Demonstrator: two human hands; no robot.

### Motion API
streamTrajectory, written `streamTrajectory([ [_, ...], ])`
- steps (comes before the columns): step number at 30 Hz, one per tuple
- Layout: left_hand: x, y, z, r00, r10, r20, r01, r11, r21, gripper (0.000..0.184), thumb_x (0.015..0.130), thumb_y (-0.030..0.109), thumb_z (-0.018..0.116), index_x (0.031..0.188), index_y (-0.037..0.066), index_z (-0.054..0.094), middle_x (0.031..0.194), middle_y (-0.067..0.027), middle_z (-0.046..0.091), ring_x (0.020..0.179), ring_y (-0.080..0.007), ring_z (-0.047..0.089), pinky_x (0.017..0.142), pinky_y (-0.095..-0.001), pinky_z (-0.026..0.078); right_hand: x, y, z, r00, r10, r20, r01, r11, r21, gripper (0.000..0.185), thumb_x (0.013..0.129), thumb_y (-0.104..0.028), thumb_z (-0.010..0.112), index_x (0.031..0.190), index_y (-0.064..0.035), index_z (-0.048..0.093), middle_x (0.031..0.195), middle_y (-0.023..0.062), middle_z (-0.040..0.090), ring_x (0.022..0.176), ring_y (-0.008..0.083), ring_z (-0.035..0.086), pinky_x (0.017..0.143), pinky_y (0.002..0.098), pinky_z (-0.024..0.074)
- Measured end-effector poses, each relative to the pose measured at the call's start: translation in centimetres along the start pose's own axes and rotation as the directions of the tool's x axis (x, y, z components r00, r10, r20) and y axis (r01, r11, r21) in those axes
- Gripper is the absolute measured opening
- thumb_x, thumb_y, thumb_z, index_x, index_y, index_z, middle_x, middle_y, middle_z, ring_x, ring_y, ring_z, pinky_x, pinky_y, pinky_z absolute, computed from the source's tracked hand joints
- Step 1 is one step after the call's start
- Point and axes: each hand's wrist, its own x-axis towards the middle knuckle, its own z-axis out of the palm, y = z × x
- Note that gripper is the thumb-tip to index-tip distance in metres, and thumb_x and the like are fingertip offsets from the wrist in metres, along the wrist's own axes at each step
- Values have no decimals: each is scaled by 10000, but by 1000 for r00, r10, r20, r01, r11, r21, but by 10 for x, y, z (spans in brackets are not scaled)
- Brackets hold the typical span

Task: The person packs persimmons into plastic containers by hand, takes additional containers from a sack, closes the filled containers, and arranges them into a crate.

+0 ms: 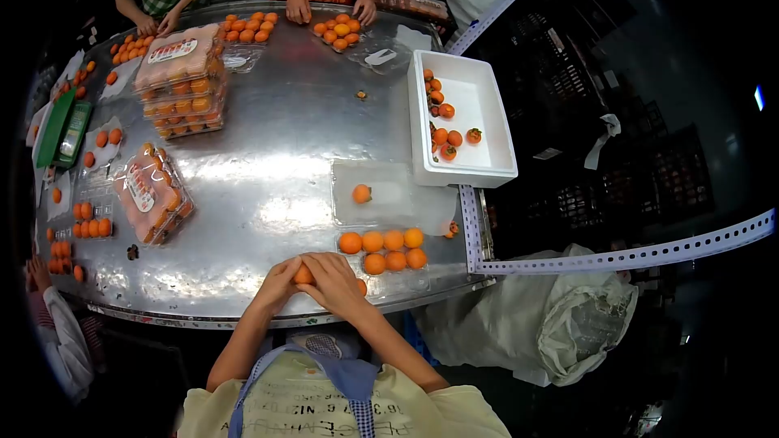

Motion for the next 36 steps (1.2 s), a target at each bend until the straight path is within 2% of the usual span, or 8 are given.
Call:
streamTrajectory([
  [11,-10,17,35,982,114,150,-85,978,-189,490,950,325,476,1295,-18,416,1204,-148,531,1085,-235,556,900,-398,484,-11,30,-18,970,242,-10,-200,827,526,482,716,-146,740,1142,-13,559,1112,117,568,1060,237,547,900,326,442],
  [15,-6,19,42,987,128,95,-121,989,-86,486,953,328,472,1274,-33,433,1171,-166,539,1062,-223,571,895,-366,502,-7,30,-29,976,219,11,-195,845,499,546,694,-161,769,1172,-20,547,1127,119,560,1064,249,540,905,335,441],
  [16,-2,17,41,990,89,111,-65,978,-198,506,953,358,461,1251,-51,447,1140,-169,559,1045,-225,582,903,-366,500,-4,27,-34,974,225,14,-202,841,502,560,690,-168,775,1179,-22,544,1131,118,558,1064,251,540,906,337,440],
  [23,13,18,35,994,-48,101,68,977,-201,535,952,396,448,1234,-59,452,1101,-170,583,1010,-230,601,875,-363,506,5,53,-24,996,81,-25,-66,921,384,591,659,-201,798,1168,-30,551,1092,124,562,988,271,554,837,347,451],
  [26,16,20,45,994,105,19,-102,985,-140,544,952,405,444,1230,-63,448,1114,-176,574,988,-234,609,856,-359,512,8,57,-21,993,117,-28,-97,918,385,585,649,-213,804,1149,-31,561,1051,118,570,952,274,559,821,348,453],
  [29,18,18,44,993,109,-40,-106,992,72,547,956,410,428,1226,-65,441,1138,-183,557,1014,-239,597,857,-364,515,9,61,-18,988,150,-18,-133,919,371,611,643,-233,809,1163,-36,554,1049,120,563,949,273,556,819,347,454],
  [32,26,13,34,998,22,61,-11,985,-174,588,958,459,369,1269,-38,410,1113,-197,555,1016,-256,598,857,-360,525,12,63,-21,983,181,16,-173,906,387,623,630,-205,821,1165,-31,553,1063,132,556,968,255,560,813,335,472],
  [36,25,15,33,997,-56,58,69,961,-267,570,972,454,324,1247,-36,421,1121,-199,550,1000,-254,604,834,-357,535,9,65,-22,974,194,119,-227,866,446,687,661,-278,800,1236,-44,506,1134,138,525,1035,280,528,852,353,448],
])
